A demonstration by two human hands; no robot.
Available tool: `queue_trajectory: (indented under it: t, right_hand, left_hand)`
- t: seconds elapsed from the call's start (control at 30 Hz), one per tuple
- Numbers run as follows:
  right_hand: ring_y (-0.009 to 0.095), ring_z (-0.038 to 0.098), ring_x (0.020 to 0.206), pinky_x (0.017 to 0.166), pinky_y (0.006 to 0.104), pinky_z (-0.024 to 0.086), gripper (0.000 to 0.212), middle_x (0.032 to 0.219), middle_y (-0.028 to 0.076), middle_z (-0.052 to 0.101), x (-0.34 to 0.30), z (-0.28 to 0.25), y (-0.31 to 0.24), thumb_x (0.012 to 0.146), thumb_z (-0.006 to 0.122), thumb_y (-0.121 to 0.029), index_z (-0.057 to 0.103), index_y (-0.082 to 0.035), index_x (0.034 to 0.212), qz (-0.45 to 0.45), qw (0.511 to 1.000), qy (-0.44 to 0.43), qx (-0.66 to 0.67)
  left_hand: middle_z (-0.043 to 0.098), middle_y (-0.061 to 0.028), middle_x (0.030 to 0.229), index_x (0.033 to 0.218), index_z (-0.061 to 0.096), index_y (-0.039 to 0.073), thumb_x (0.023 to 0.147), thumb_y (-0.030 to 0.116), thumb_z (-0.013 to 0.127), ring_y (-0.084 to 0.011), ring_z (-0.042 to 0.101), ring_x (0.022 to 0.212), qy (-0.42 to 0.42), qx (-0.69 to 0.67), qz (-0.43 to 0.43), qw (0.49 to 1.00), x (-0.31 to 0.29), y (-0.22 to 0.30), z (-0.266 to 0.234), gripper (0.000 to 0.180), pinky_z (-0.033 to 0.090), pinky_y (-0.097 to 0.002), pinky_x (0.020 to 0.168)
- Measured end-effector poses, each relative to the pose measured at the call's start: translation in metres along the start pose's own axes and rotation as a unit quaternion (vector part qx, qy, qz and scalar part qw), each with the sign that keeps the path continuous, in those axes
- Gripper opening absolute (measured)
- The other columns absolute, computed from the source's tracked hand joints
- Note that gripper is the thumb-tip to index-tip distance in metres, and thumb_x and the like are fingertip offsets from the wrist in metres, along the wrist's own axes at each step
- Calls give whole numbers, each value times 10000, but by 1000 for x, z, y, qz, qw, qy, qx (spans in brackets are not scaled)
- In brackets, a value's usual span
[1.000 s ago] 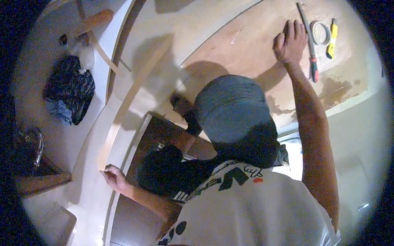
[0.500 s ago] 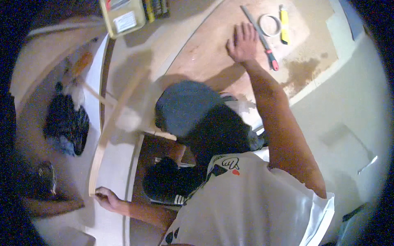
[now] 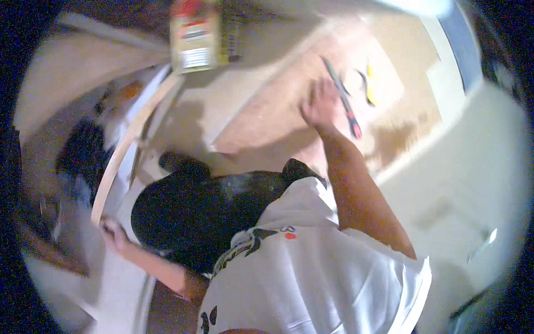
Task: The person cuts a thin wooden strip with a utility knife and fits it along the edge of a bathroom vanity cabinet. They measure, trim, and press the strip into place, adjusting it to follow the curved edge.
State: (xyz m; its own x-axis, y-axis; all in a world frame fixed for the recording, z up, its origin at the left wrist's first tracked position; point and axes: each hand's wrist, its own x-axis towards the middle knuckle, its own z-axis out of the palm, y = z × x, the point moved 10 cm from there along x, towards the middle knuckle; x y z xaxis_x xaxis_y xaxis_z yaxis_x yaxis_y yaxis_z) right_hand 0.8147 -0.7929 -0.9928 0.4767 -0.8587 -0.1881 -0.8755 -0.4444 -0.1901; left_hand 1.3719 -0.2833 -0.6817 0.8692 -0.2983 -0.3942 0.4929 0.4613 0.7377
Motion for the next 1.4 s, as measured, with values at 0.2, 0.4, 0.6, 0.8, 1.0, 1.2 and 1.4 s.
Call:
queue_trajectory:
  t: [0.2, 0.4, 0.6, 0.8, 1.0, 1.2, 1.4]
  right_hand:
    - [423, 283, 1309, 1101, 522, 172, 638, 1401, 272, 342, 3, -34, -66, 858, 417, -398, 404, 26, 1334, -56, 987, -97, -117]
    - [394, 383, 1263, 1073, 455, 285, 559, 1312, 255, 453, -12, 38, -70, 872, 466, -354, 465, 36, 1272, -235, 961, -43, -139]
    - [386, 408, 1236, 1044, 456, 311, 563, 1298, 256, 459, -31, 51, -134, 884, 465, -374, 462, 41, 1265, -516, 853, -43, -63]
    - [379, 432, 1209, 1016, 457, 338, 569, 1284, 256, 465, -20, 53, -150, 896, 465, -394, 459, 46, 1257, -558, 830, -15, -17]
    - [371, 456, 1182, 988, 457, 364, 577, 1269, 256, 471, -8, 33, -116, 907, 464, -413, 456, 51, 1249, -313, 940, 27, -136]
    - [363, 480, 1154, 959, 458, 391, 586, 1255, 256, 477, -10, 15, -100, 919, 464, -433, 453, 56, 1241, -202, 970, 57, -125]
    - [356, 504, 1127, 931, 459, 417, 597, 1241, 257, 483, 1, 4, -75, 931, 463, -453, 450, 61, 1233, -158, 978, 79, -110]
  left_hand:
    - [624, -148, 1069, 1156, 569, -27, 892, 133, 531, -226, 578, 941, 169, 705, 307, 617, -54, -33, 30, 312, 466, -313, 859]
    - [586, -91, 869, 1036, 569, -9, 883, 112, 584, -190, 590, 845, -44, 68, 370, 925, -53, -48, 64, 195, 506, -294, 692]
    - [638, -71, 870, 969, 568, 44, 927, 93, 521, -184, 619, 712, -45, -364, 263, 892, -70, -82, 50, 79, 540, -330, 656]
    - [607, -51, 936, 1029, 554, 71, 946, 141, 520, -186, 607, 856, 18, -395, 227, 890, -71, -113, 73, 114, 542, -333, 776]
    - [599, -53, 912, 999, 565, 49, 934, 121, 511, -154, 574, 843, -245, -190, 391, 867, -103, -70, 52, 111, 489, -263, 740]
    - [614, -85, 1037, 1135, 535, 1, 985, 102, 434, -161, 574, 944, -92, -330, 248, 906, -78, -80, 103, 206, 494, -256, 817]
    - [574, -29, 1054, 1122, 526, 47, 925, 141, 579, -133, 541, 949, 21, -309, 216, 926, -63, -104, 89, 225, 461, -294, 820]
